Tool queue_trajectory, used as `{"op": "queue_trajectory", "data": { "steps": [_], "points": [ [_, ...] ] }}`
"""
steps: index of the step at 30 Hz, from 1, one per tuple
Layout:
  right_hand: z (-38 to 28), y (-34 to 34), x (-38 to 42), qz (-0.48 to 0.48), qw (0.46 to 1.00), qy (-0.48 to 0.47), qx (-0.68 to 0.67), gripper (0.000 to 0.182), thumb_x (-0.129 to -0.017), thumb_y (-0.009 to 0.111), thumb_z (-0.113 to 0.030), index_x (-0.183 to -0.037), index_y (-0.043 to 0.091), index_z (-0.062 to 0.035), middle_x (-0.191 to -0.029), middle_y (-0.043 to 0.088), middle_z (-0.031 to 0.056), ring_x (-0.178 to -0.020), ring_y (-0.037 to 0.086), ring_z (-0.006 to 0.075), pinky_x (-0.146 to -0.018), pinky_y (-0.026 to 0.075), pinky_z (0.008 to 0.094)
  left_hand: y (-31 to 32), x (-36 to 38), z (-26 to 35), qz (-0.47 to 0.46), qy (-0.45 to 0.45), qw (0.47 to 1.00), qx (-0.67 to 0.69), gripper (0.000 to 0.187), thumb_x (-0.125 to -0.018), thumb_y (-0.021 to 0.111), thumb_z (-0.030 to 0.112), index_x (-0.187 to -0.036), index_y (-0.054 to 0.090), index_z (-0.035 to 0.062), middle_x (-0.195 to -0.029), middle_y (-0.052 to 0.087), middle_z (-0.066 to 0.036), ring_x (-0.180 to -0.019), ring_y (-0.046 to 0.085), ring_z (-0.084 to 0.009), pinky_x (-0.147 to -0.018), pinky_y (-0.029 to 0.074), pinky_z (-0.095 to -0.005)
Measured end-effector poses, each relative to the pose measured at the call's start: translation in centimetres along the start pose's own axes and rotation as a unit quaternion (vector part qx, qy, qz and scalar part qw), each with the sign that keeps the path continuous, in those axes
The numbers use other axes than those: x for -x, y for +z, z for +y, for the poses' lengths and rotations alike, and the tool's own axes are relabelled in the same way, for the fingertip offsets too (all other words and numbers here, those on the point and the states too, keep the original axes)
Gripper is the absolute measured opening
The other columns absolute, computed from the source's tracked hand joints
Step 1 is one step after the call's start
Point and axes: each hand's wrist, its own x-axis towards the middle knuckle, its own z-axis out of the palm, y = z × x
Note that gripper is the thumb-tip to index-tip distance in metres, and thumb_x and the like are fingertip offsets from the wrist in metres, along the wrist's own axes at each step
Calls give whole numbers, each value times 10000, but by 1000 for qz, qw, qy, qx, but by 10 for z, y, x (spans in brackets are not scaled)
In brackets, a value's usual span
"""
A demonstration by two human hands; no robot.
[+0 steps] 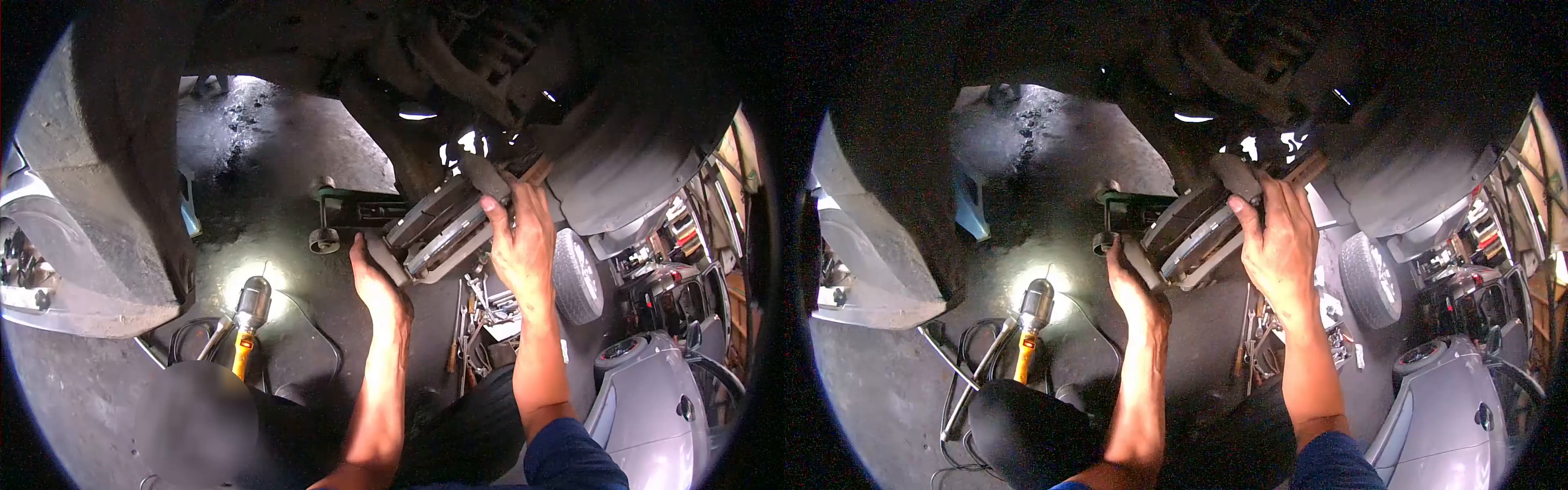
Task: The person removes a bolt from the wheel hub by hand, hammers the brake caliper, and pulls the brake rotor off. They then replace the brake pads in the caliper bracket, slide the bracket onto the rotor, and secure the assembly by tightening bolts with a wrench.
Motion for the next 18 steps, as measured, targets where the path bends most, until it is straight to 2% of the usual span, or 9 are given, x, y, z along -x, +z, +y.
{"op": "queue_trajectory", "data": {
  "steps": [7,10,11,15,18],
  "points": [
    [13,0,15,4,1000,-9,-4,416,-914,633,-293,-1177,599,28,-1094,620,193,-1053,551,375,-925,436,446,1,14,-9,-43,12,998,40,403,-972,491,385,-1182,565,49,-1097,635,-101,-1026,606,-241,-939,454,-372],
    [19,0,21,18,1000,-17,-5,424,-917,630,-311,-1182,605,20,-1125,612,181,-1074,545,363,-936,431,447,-6,13,-17,-100,26,993,51,418,-985,459,379,-1174,574,25,-1107,644,-119,-1029,607,-247,-958,444,-370],
    [18,-1,22,24,1000,-19,1,426,-918,629,-316,-1183,606,17,-1128,612,179,-1076,544,362,-938,430,447,-3,13,-20,-81,30,996,32,545,-1007,360,402,-1193,599,-51,-1120,639,-145,-987,613,-242,-918,461,-347],
    [27,-2,25,22,1000,-18,1,443,-914,636,-332,-1201,596,4,-1146,587,182,-1079,537,367,-943,422,446,-10,5,-34,-123,26,992,29,555,-1007,372,410,-1214,592,-55,-1167,632,-157,-1064,596,-252,-978,429,-361],
    [31,-2,26,21,1000,-18,-9,448,-913,640,-332,-1206,591,3,-1159,571,188,-1084,533,371,-944,418,448,-10,7,-39,-94,32,995,22,560,-1008,375,410,-1226,585,-61,-1191,624,-166,-1098,586,-259,-1007,412,-365]
  ]
}}
